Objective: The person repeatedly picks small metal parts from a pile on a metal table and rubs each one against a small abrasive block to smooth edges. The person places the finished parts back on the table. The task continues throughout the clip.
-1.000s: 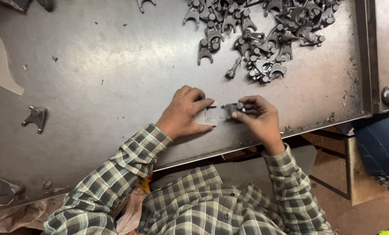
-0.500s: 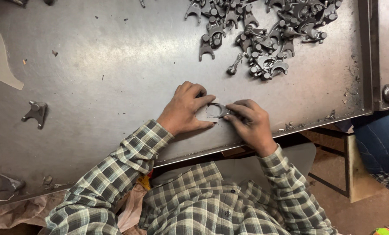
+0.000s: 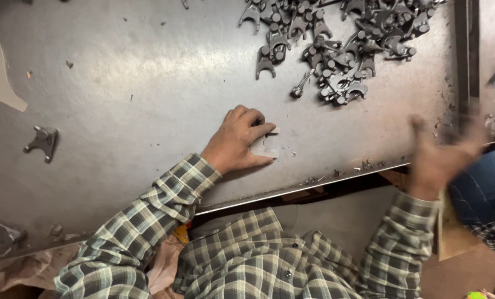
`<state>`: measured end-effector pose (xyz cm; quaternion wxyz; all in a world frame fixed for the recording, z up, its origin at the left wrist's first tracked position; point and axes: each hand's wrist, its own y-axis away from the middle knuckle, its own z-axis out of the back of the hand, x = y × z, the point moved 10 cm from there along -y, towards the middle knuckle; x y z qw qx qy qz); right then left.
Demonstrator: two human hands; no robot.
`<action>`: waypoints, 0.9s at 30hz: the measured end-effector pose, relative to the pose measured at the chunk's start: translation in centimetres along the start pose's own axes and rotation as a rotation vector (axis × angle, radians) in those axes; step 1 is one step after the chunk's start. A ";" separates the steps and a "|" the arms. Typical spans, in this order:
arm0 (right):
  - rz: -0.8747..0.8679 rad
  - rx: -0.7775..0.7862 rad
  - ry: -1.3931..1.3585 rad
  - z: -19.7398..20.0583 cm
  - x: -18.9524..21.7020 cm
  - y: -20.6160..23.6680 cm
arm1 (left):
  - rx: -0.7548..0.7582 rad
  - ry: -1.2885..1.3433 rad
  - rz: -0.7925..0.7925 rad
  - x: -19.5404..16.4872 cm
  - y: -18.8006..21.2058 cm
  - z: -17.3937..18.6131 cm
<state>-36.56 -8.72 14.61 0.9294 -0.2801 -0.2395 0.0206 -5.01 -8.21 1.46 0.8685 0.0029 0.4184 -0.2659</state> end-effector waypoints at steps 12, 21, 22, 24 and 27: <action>0.166 0.322 -0.104 -16.2 11.5 2.4 | -0.019 -0.025 -0.032 -0.5 -0.2 0.2; -0.012 0.544 -0.307 -12.0 7.7 6.9 | -0.025 -0.005 -0.026 -0.3 -0.3 -0.2; -0.024 0.548 -0.311 -11.9 7.6 7.2 | -0.020 -0.007 -0.022 -0.3 -0.3 -0.3; 0.100 0.516 -0.261 -11.3 8.7 7.3 | -0.014 -0.011 -0.014 -0.3 -0.4 -0.3; 0.108 0.516 -0.279 -11.5 9.0 7.6 | -0.031 -0.001 -0.016 -0.5 -0.4 0.0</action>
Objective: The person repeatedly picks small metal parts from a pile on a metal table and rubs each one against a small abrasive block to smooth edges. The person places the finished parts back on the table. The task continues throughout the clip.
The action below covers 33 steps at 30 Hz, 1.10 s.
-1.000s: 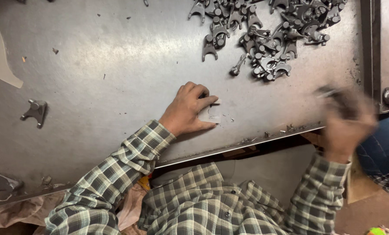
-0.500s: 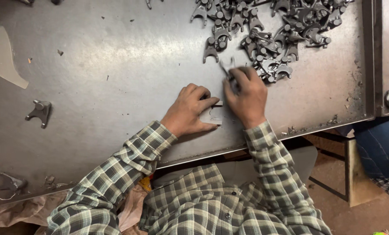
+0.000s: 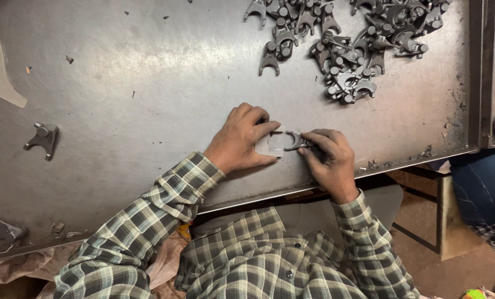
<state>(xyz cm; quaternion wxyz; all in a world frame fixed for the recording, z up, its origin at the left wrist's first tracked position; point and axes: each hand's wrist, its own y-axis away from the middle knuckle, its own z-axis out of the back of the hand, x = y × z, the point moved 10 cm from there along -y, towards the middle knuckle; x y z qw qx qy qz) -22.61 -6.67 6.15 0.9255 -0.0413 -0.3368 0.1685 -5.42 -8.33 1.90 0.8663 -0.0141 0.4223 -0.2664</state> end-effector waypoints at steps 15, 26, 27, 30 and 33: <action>0.012 0.068 -0.052 -1.1 0.3 -0.3 | -0.016 -0.001 -0.020 -0.3 -0.1 0.2; -0.124 -0.358 0.313 17.9 -9.6 1.1 | 0.014 0.009 0.014 0.0 -0.2 -0.4; -0.118 -0.368 0.334 16.8 -9.5 0.5 | 0.010 -0.001 -0.001 -0.1 -0.3 -0.2; -0.211 -0.263 0.279 9.8 -9.2 -1.6 | 0.013 0.011 0.009 0.0 -0.4 -0.2; 0.058 -0.275 0.430 2.9 -3.9 -3.6 | 0.056 0.011 0.010 0.0 -0.4 -0.4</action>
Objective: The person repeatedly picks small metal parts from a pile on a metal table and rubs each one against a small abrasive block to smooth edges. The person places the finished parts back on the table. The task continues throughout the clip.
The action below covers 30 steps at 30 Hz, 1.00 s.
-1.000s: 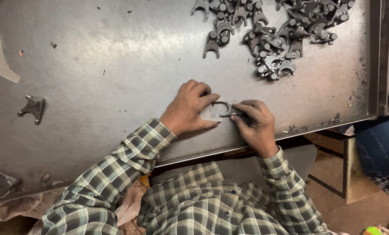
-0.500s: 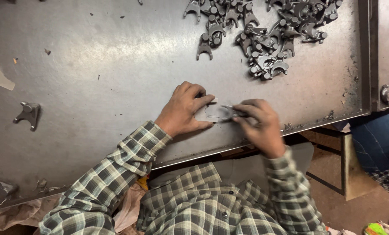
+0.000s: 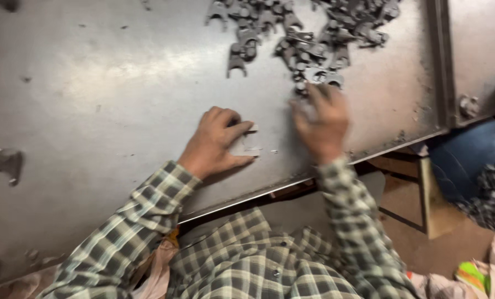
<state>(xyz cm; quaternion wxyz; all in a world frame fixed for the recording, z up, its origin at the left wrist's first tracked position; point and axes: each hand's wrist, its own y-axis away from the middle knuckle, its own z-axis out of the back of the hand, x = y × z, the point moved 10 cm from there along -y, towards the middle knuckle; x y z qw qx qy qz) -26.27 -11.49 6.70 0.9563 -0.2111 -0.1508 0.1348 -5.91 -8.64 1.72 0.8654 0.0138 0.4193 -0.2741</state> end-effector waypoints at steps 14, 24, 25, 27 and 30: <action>-0.136 0.298 -0.524 0.9 2.8 3.6 | -0.027 -0.027 0.019 -0.8 0.2 0.9; -0.014 0.419 -0.574 -1.2 5.4 3.4 | -0.012 -0.027 0.014 -0.4 0.4 0.5; -0.010 0.435 -0.575 -1.5 5.4 3.6 | -0.011 -0.028 0.017 -0.3 0.5 0.5; -0.005 0.458 -0.571 -1.9 5.1 3.9 | -0.007 -0.031 0.012 -0.3 0.4 0.4; 0.015 0.499 -0.479 -0.8 3.5 3.8 | -0.017 -0.030 0.008 -0.1 0.4 0.3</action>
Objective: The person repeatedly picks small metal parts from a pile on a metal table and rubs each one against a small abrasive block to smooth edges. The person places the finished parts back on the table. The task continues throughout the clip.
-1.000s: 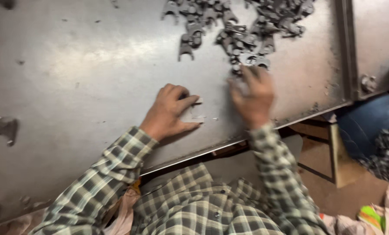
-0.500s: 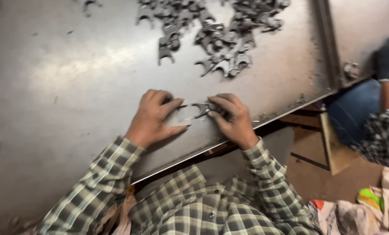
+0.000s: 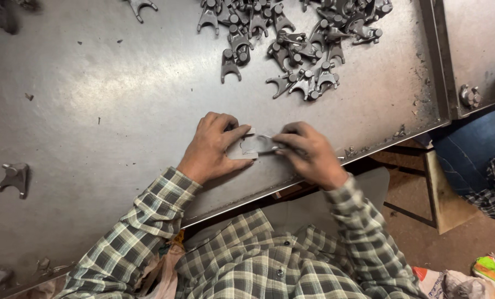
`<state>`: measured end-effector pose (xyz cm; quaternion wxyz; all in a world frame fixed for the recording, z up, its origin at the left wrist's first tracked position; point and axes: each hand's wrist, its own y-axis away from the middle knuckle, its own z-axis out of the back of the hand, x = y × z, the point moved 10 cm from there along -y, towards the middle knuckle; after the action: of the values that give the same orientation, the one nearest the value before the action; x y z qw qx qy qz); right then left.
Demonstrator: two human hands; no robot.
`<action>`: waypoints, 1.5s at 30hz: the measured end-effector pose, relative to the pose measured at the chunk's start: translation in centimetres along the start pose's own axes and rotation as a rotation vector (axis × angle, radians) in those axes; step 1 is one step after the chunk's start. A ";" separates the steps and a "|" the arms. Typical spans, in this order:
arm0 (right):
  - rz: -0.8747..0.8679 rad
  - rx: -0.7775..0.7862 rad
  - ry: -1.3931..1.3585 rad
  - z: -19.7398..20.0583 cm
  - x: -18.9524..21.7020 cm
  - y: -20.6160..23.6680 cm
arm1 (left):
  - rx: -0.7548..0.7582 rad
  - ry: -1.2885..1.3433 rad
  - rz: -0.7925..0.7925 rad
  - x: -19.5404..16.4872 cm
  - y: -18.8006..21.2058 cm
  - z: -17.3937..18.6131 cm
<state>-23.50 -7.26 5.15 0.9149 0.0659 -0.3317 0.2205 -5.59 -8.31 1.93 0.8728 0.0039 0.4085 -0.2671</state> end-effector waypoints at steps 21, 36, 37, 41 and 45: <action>-0.247 -0.392 0.124 5.0 -5.9 1.0 | -0.003 0.016 -0.002 0.2 0.1 -0.1; 0.154 -0.051 0.011 -0.6 2.7 -1.4 | 0.009 0.014 -0.017 -0.1 0.0 0.1; 0.153 -0.054 0.006 -0.9 2.8 -1.5 | 0.010 0.015 -0.015 -0.1 0.0 0.1; 0.154 -0.037 0.022 -1.1 2.3 -1.1 | 0.007 0.014 -0.015 0.0 0.1 -0.1; 0.031 0.140 0.016 2.6 0.1 0.4 | -0.001 0.002 -0.029 0.1 0.0 -0.3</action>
<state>-25.14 -7.55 7.17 0.9072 0.1226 -0.3090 0.2580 -5.73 -8.26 1.62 0.8683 -0.0021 0.4096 -0.2797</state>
